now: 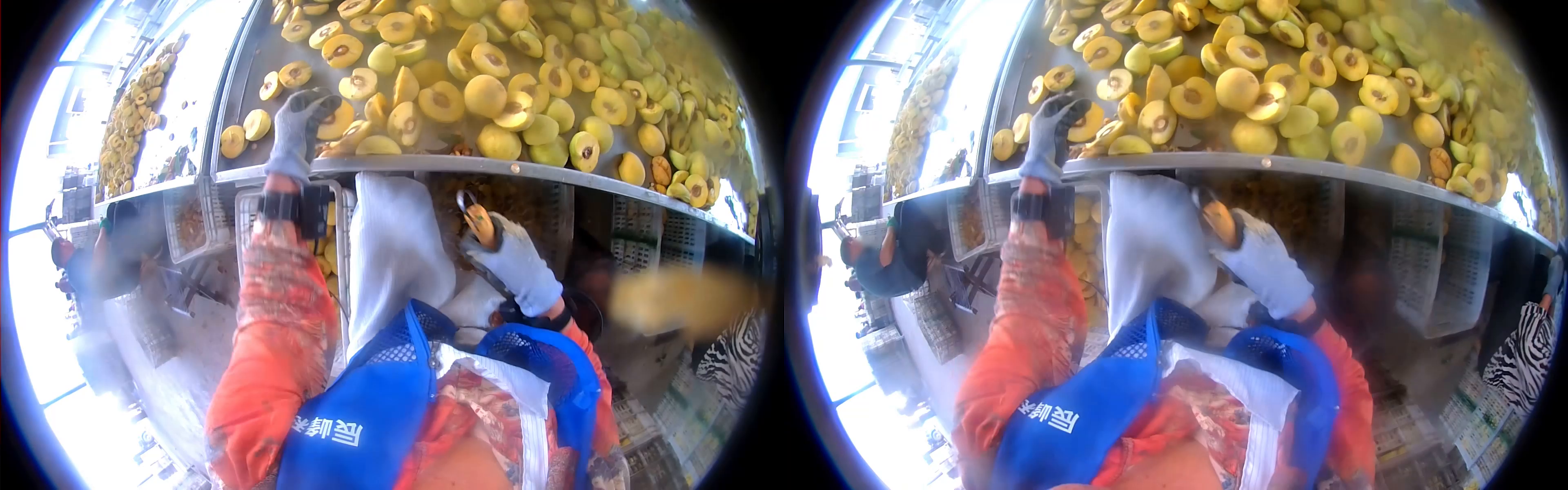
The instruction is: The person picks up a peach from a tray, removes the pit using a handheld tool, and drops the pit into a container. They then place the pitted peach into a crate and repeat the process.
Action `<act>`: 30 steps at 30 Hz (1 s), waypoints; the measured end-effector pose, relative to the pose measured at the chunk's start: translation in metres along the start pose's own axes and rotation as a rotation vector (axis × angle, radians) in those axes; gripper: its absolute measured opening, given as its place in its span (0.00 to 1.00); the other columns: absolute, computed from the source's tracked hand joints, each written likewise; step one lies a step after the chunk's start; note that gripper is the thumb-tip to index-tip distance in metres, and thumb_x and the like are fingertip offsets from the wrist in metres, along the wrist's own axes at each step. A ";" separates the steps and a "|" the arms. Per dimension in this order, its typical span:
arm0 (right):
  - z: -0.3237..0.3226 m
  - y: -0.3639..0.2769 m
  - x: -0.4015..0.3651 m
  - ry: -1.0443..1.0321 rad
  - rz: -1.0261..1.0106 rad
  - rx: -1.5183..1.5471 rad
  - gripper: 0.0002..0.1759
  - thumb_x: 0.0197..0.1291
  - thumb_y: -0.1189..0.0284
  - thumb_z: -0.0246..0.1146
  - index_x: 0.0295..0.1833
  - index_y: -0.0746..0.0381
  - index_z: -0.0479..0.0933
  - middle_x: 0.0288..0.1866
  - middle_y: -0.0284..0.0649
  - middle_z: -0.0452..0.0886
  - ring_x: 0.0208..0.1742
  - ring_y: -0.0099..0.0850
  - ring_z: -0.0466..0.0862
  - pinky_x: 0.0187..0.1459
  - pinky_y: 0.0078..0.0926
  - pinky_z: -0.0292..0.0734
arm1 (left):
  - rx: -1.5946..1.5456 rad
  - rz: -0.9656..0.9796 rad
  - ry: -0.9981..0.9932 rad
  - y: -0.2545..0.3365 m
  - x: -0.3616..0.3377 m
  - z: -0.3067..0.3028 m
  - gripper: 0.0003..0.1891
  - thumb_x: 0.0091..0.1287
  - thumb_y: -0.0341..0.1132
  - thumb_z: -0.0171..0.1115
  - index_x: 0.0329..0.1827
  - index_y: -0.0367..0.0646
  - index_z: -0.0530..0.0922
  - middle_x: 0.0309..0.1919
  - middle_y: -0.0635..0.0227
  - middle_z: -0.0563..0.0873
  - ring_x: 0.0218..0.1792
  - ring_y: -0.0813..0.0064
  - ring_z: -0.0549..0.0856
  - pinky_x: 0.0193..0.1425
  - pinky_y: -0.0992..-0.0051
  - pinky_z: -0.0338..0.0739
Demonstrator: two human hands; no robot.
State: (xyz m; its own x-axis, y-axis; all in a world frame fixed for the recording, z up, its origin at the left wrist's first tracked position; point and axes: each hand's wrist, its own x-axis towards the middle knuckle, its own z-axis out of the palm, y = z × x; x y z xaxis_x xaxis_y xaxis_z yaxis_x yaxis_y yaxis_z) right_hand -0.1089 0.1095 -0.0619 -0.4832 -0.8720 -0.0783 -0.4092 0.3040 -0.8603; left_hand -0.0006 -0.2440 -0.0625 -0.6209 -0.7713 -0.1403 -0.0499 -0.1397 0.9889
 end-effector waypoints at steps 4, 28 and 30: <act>0.026 -0.035 0.027 -0.018 -0.036 -0.005 0.19 0.52 0.63 0.68 0.45 0.63 0.76 0.37 0.51 0.81 0.40 0.52 0.80 0.42 0.41 0.74 | -0.190 -0.028 0.021 0.008 -0.082 0.054 0.16 0.62 0.25 0.65 0.53 0.30 0.75 0.44 0.60 0.84 0.43 0.72 0.84 0.45 0.75 0.80; -0.017 -0.040 -0.016 0.415 -0.120 -0.040 0.21 0.52 0.66 0.69 0.51 0.60 0.76 0.41 0.51 0.83 0.43 0.51 0.82 0.44 0.40 0.77 | 0.589 0.670 -0.502 -0.005 -0.181 0.118 0.23 0.60 0.17 0.63 0.59 0.41 0.74 0.56 0.55 0.78 0.53 0.65 0.81 0.56 0.68 0.82; -0.013 -0.039 -0.025 0.376 -0.018 0.058 0.19 0.52 0.64 0.68 0.48 0.60 0.76 0.39 0.50 0.83 0.43 0.50 0.82 0.44 0.41 0.77 | 0.409 0.507 -0.375 -0.028 -0.176 0.120 0.27 0.58 0.15 0.64 0.60 0.41 0.71 0.54 0.55 0.80 0.53 0.64 0.82 0.57 0.67 0.81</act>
State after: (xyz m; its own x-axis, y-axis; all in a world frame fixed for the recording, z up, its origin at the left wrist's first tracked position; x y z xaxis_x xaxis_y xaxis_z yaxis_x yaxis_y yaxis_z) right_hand -0.0908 0.1240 -0.0199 -0.7313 -0.6718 0.1181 -0.3810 0.2587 -0.8877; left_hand 0.0156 -0.0298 -0.0599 -0.8666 -0.4059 0.2904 0.0715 0.4749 0.8772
